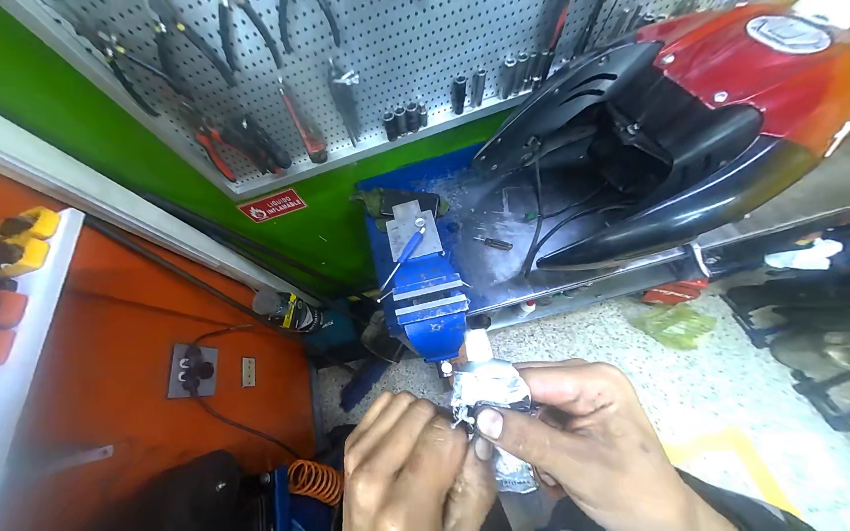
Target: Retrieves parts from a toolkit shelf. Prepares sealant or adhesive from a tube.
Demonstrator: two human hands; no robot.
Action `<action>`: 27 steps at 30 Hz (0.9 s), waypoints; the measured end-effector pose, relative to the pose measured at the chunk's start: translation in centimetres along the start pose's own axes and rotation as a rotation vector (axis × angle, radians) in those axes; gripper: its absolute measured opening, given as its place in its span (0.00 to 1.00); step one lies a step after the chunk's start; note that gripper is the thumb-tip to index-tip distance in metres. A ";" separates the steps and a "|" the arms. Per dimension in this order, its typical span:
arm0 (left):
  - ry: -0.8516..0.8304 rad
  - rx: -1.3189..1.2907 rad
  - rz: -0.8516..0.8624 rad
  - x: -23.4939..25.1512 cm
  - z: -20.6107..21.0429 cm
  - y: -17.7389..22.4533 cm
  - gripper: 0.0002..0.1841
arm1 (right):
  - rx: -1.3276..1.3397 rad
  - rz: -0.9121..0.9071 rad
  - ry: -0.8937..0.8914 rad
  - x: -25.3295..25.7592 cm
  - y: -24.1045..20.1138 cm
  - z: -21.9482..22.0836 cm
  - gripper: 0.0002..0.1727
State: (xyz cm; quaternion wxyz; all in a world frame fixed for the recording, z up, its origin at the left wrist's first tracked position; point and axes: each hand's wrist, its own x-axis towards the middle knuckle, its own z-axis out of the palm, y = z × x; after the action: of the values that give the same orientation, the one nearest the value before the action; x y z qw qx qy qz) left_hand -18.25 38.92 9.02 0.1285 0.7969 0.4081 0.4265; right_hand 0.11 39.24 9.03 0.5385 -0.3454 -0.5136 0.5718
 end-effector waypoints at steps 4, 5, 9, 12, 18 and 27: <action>-0.091 -0.263 -0.179 -0.8 -4.1 -1.8 0.20 | 0.071 0.191 -0.161 1.3 0.1 -1.6 0.09; -0.099 -0.306 -0.154 -0.6 -5.1 -2.6 0.23 | 0.093 0.249 -0.201 1.6 0.2 -1.8 0.09; -0.209 -0.331 -0.010 0.9 -5.4 -3.6 0.32 | 0.146 0.363 -0.341 2.3 -0.1 -1.7 0.08; -0.309 -0.296 0.015 1.5 -4.8 -3.6 0.33 | 0.166 0.387 -0.392 2.7 -0.3 -1.9 0.07; -0.347 -0.290 -0.009 1.9 -4.4 -3.8 0.33 | 0.243 0.453 -0.463 4.0 -0.2 -3.0 0.10; -0.161 -0.410 -0.169 -1.9 -4.3 -5.1 0.34 | 0.195 0.387 -0.499 5.5 2.7 -2.6 0.10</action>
State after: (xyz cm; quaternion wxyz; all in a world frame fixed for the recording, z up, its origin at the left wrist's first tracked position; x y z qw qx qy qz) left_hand -24.95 40.07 7.67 0.3549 0.7486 0.3667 0.4233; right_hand 0.86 45.45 6.73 0.3083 -0.2326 -0.4973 0.7769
